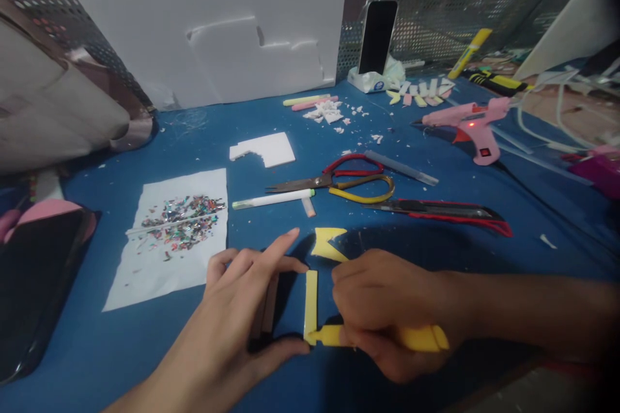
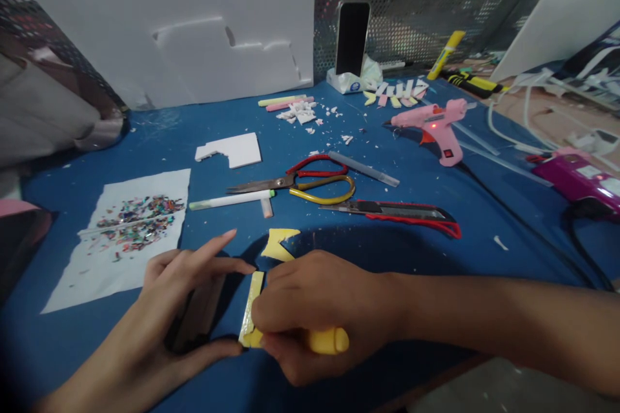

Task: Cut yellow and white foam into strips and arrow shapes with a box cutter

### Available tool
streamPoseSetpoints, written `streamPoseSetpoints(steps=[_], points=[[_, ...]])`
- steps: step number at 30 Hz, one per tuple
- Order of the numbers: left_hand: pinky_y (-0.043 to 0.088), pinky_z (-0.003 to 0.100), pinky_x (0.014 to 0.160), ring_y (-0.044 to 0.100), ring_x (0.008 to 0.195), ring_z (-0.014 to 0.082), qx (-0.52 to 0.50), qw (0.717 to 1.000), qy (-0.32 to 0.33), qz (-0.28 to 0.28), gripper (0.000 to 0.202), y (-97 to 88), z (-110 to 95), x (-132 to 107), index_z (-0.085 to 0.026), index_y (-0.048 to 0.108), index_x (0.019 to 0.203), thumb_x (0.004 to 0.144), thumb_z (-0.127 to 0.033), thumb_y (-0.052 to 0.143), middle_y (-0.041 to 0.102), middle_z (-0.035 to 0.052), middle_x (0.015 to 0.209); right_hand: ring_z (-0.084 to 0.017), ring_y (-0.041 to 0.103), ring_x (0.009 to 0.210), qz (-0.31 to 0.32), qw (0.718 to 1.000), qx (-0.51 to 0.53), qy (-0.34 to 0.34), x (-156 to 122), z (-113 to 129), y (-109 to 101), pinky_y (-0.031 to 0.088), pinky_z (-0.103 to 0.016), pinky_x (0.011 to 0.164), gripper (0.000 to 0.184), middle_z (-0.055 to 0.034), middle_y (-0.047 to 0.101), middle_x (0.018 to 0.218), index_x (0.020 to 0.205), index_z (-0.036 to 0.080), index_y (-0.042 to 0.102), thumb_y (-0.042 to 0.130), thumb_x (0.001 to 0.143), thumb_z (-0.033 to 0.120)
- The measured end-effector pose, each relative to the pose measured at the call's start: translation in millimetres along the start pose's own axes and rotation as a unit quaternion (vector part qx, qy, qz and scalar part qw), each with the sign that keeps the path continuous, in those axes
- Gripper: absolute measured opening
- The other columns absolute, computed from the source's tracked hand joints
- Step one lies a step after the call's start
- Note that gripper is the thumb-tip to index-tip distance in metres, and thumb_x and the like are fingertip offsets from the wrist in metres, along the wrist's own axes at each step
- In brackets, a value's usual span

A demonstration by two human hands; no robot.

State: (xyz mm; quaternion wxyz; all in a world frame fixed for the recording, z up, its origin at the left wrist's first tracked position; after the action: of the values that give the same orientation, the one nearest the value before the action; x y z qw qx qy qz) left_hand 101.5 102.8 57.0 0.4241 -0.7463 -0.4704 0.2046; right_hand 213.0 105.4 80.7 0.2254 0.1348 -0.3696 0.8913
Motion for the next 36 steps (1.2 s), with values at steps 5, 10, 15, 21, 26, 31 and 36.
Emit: streamPoseSetpoints(steps=[5, 10, 15, 21, 26, 31, 36], points=[[0.022, 0.039, 0.096, 0.052, 0.102, 0.0225, 0.0, 1.0, 0.001, 0.004, 0.096, 0.5, 0.3, -0.3, -0.03, 0.009, 0.146, 0.077, -0.028, 0.075, 0.059, 0.0014, 0.122, -0.01, 0.037, 0.059, 0.019, 0.999, 0.035, 0.011, -0.7, -2.2, 2.3, 0.034, -0.023, 0.059, 0.022, 0.0049, 0.041, 0.06, 0.067, 0.021, 0.031, 0.048, 0.078, 0.013], [0.022, 0.04, 0.096, 0.052, 0.101, 0.0225, -0.003, 1.0, 0.004, -0.006, 0.095, -1.5, -0.8, -2.4, -0.03, 0.01, 0.146, 0.076, -0.024, 0.075, 0.06, 0.002, 0.122, -0.01, 0.037, 0.058, 0.014, 0.998, 0.063, 0.019, -0.6, -3.7, 1.0, 0.033, -0.022, 0.059, 0.021, 0.0051, 0.041, 0.059, 0.067, 0.02, 0.032, 0.048, 0.077, 0.012], [0.021, 0.043, 0.098, 0.052, 0.103, 0.0236, 0.002, 1.0, -0.009, 0.003, 0.096, 0.3, 2.0, -0.9, -0.031, 0.009, 0.146, 0.077, -0.029, 0.075, 0.06, 0.0025, 0.121, -0.01, 0.039, 0.059, -0.008, 0.998, 0.054, 0.042, 2.3, -6.6, -5.3, 0.034, -0.023, 0.059, 0.017, 0.0041, 0.045, 0.06, 0.068, 0.019, 0.037, 0.046, 0.081, 0.014], [0.023, 0.042, 0.095, 0.052, 0.101, 0.0238, -0.002, 1.0, 0.0, -0.002, 0.097, -0.2, 1.1, 0.9, -0.031, 0.009, 0.146, 0.076, -0.027, 0.076, 0.06, 0.0039, 0.121, -0.009, 0.038, 0.058, 0.025, 0.996, 0.076, 0.036, 3.0, -4.4, -0.8, 0.036, -0.022, 0.059, 0.019, 0.0048, 0.043, 0.059, 0.066, 0.019, 0.037, 0.046, 0.082, 0.015], [0.021, 0.039, 0.095, 0.051, 0.099, 0.022, -0.017, 1.0, 0.004, -0.004, 0.099, -0.8, -0.7, -0.3, -0.031, 0.011, 0.146, 0.074, -0.025, 0.078, 0.059, 0.0016, 0.121, -0.009, 0.042, 0.061, 0.005, 0.996, 0.079, 0.043, 2.7, -7.4, -2.7, 0.036, -0.023, 0.06, 0.017, 0.0036, 0.048, 0.06, 0.069, 0.018, 0.044, 0.049, 0.085, 0.019], [0.02, 0.038, 0.095, 0.051, 0.1, 0.0223, -0.011, 1.0, 0.005, -0.005, 0.099, -0.4, -0.1, 1.3, -0.031, 0.011, 0.146, 0.074, -0.025, 0.078, 0.06, 0.0007, 0.121, -0.009, 0.042, 0.059, 0.003, 0.996, 0.085, 0.039, 2.1, -7.3, -1.9, 0.035, -0.022, 0.059, 0.018, 0.0038, 0.048, 0.059, 0.068, 0.017, 0.045, 0.049, 0.085, 0.019], [0.023, 0.04, 0.094, 0.052, 0.099, 0.023, -0.002, 1.0, -0.005, 0.002, 0.098, 0.6, 3.0, 2.4, -0.033, 0.009, 0.146, 0.075, -0.03, 0.077, 0.06, 0.0017, 0.121, -0.009, 0.042, 0.06, 0.004, 0.996, 0.07, 0.05, 2.0, -9.1, -2.9, 0.035, -0.022, 0.059, 0.02, 0.0036, 0.048, 0.06, 0.068, 0.018, 0.045, 0.048, 0.087, 0.023]])
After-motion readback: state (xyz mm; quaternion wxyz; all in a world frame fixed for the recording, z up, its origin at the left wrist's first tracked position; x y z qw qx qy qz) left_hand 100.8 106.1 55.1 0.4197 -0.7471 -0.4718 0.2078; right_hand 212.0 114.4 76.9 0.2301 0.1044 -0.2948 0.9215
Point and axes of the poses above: each hand's wrist, its own x-axis towards the middle knuckle, its own y-axis out of the palm, z = x × y, the point moved 9 cm from there along x, towards the middle knuckle
